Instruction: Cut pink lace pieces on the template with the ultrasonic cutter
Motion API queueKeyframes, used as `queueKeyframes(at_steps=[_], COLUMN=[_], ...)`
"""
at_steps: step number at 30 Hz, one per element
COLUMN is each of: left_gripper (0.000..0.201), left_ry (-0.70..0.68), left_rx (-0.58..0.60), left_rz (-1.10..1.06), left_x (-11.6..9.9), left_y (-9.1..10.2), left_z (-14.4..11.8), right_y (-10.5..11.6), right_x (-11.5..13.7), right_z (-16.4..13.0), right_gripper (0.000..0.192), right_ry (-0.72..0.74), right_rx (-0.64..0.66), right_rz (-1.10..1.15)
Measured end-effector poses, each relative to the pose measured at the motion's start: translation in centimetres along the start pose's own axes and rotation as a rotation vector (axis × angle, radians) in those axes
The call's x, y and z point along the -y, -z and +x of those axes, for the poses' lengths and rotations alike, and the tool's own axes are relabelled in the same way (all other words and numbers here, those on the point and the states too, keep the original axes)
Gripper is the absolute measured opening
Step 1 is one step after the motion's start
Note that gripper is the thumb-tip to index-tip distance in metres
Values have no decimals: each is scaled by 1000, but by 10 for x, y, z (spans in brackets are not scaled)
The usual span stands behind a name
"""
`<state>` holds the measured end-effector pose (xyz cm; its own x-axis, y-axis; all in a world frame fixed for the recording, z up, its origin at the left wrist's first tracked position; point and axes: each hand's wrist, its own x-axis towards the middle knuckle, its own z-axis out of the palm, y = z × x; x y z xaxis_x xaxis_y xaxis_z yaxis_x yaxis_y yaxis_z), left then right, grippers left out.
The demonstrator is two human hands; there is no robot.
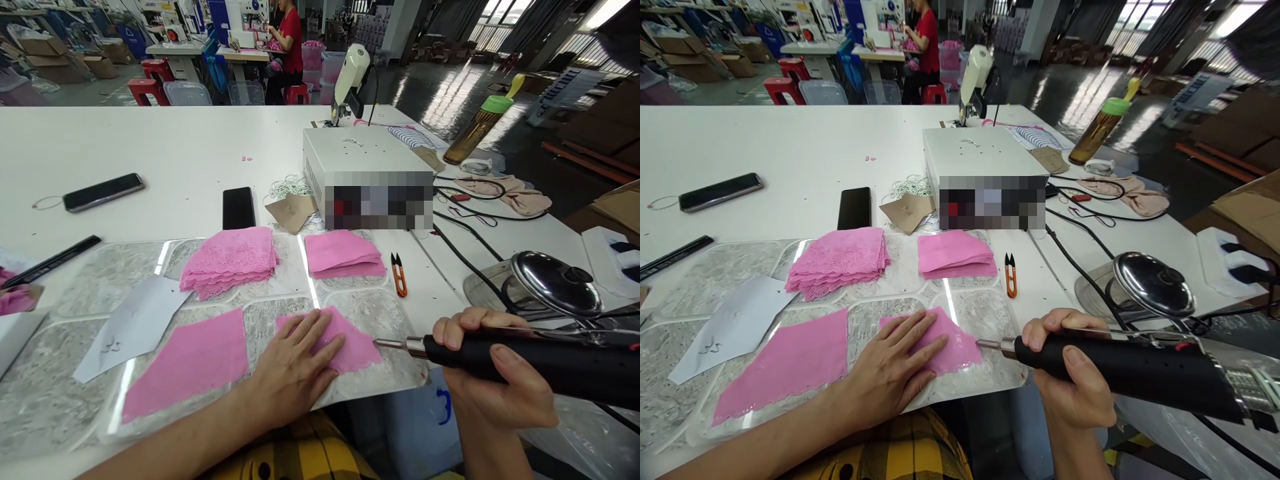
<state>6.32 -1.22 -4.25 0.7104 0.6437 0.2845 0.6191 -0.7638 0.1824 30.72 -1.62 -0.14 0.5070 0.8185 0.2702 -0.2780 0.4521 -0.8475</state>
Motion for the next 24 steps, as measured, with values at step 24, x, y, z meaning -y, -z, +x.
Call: queueKeyframes(at_steps=[24], left_gripper=[42], left_ry=[20], left_rx=[30], left_rz=[-23], left_x=[-4], left_y=[2], left_z=[0], right_y=[-12], right_x=[-7], right_z=[-2], right_gripper=[16], right_ry=[-3], right_rx=[68], right_rz=[-42])
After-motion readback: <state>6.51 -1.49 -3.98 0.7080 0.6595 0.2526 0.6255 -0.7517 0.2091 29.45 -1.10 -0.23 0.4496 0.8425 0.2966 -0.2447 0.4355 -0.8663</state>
